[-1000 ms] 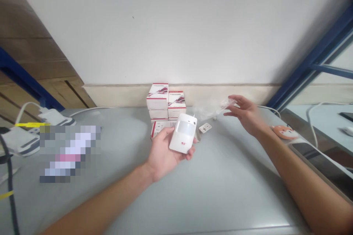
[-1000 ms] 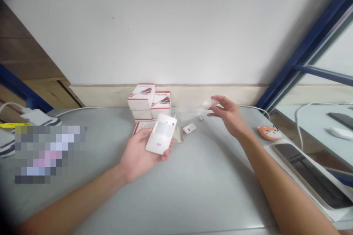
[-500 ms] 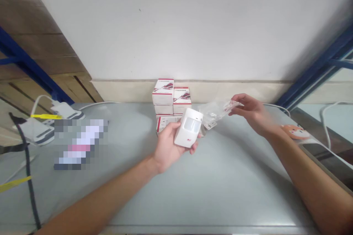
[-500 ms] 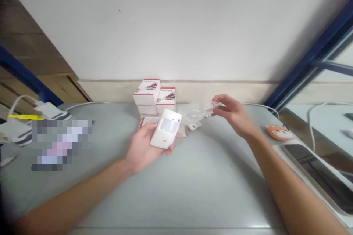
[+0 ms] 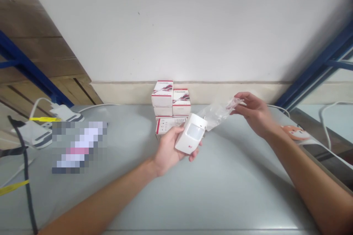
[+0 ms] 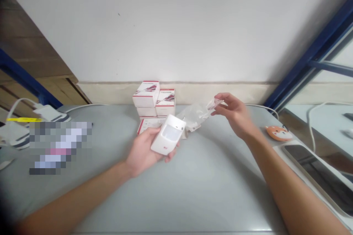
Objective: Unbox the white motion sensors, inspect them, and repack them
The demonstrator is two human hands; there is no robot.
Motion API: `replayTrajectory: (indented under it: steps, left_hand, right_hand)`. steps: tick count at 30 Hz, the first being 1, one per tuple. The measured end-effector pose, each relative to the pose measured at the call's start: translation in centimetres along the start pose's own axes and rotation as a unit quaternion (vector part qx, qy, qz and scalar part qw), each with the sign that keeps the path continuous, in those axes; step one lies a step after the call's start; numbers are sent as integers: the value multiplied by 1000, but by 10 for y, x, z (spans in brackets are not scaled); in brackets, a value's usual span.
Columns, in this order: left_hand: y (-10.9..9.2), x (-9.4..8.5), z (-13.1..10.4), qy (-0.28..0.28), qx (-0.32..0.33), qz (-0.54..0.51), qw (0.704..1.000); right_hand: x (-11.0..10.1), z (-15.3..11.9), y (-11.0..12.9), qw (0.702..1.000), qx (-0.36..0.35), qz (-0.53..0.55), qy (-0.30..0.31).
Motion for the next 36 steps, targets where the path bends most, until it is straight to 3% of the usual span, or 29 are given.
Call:
replayTrajectory:
  steps: [9, 17, 25, 32, 36]
  left_hand:
    - [5, -4, 1, -6, -42, -9, 999]
    - [-1, -2, -1, -10, -28, -30, 999]
    - [-13, 1, -3, -16, 28, -48, 998]
    - [-3, 7, -4, 19, -7, -27, 999]
    - [-4, 10, -6, 22, 14, 13, 1000]
  right_hand:
    - [-13, 2, 5, 997, -4, 36, -72]
    - [0, -2, 6, 1000, 0, 11, -5]
    - [6, -3, 1, 1000, 10, 4, 19]
    - [10, -4, 2, 999, 26, 46, -2]
    - [12, -3, -2, 998, 35, 42, 4]
Point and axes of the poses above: each hand's wrist, its own z-axis towards the middle knuckle, its own x-axis out of the palm, y = z × x, the point moved 7 cm from there along z, towards the middle knuckle, and after that the axes turned 14 degrees about -z, right-handed, at the moved point
